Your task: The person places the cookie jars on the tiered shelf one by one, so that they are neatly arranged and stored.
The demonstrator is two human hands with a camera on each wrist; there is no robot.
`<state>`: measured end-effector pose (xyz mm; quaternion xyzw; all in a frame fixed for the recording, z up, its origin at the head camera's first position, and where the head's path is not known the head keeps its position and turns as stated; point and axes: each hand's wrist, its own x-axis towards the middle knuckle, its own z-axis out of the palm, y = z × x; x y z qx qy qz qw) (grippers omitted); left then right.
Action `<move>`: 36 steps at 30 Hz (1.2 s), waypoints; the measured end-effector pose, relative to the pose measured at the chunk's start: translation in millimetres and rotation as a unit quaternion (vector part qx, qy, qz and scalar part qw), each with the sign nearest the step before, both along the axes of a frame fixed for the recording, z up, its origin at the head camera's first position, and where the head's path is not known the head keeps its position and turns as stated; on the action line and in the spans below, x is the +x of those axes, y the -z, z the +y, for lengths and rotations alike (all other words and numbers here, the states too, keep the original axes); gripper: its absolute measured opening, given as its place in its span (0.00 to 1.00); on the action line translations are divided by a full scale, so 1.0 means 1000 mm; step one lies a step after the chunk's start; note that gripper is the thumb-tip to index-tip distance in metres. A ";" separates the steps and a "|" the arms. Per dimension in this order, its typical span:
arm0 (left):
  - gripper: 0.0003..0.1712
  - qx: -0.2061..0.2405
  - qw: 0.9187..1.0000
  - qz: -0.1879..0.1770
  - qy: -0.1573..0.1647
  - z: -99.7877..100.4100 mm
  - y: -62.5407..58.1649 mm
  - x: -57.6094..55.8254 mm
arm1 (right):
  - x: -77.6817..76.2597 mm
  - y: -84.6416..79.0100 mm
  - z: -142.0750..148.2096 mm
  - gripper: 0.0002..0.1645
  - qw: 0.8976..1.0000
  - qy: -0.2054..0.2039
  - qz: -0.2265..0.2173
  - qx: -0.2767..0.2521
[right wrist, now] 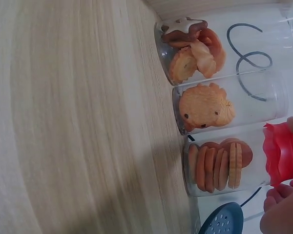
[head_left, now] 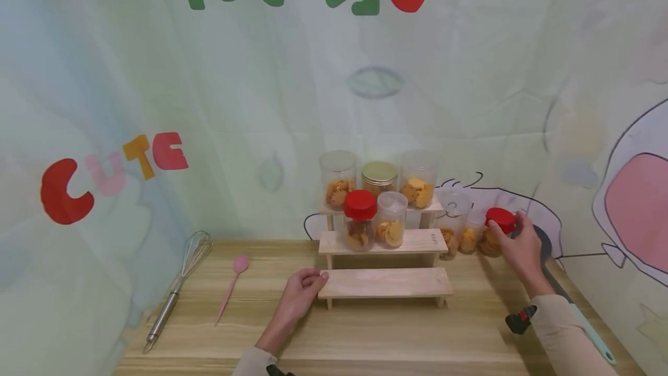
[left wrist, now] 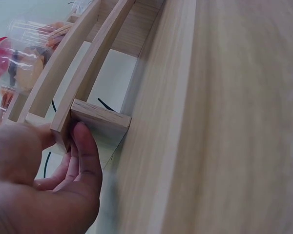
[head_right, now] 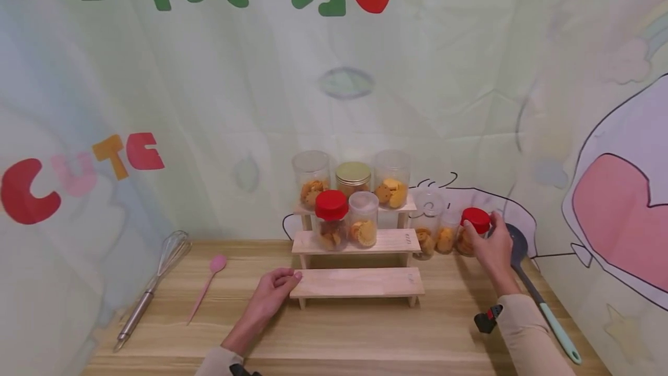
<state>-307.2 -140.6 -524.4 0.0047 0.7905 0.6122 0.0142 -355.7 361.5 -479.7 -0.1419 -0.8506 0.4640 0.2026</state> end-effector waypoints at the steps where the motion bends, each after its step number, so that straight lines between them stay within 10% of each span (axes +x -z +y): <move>1: 0.31 0.002 1.000 0.001 0.001 0.000 0.000 0.000 | -0.001 0.000 0.001 0.57 1.000 0.000 -0.001 -0.001; 36: 0.32 0.001 1.000 -0.005 0.001 0.000 0.001 0.000 | 0.016 -0.007 0.000 0.51 1.000 0.013 0.021 0.013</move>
